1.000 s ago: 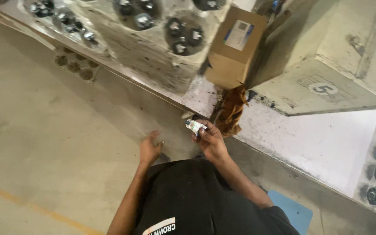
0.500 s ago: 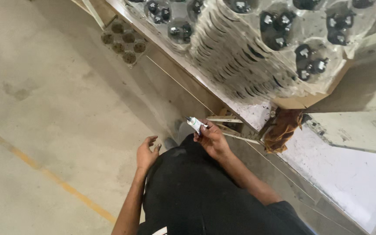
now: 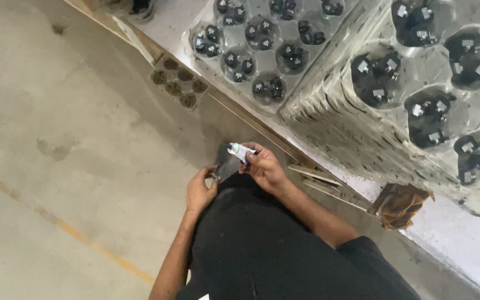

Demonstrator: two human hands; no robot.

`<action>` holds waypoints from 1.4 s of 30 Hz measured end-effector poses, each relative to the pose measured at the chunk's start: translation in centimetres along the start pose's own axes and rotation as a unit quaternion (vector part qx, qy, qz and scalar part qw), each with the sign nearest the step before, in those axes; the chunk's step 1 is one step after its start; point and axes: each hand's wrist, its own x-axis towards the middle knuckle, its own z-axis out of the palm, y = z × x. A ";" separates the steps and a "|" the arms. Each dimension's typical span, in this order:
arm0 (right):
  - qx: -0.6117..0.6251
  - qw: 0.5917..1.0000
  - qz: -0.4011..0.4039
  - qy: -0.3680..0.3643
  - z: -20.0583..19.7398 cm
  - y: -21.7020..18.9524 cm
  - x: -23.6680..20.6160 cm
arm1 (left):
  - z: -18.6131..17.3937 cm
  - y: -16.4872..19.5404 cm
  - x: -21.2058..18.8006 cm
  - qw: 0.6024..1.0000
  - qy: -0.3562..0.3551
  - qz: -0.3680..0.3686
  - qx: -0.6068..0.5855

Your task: The person picks small black plug components one at a time from molded trays and squeezes adhesive from a tube onto each one, then places it back in the tray. Midway they wipe the adhesive tube with a cloth near a workbench before resuming applying adhesive to more components.

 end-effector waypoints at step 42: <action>0.136 0.791 -0.507 0.314 8.3 0.9 10.9 | 9.6 16.0 34.6 0.563 -0.415 0.652 0.293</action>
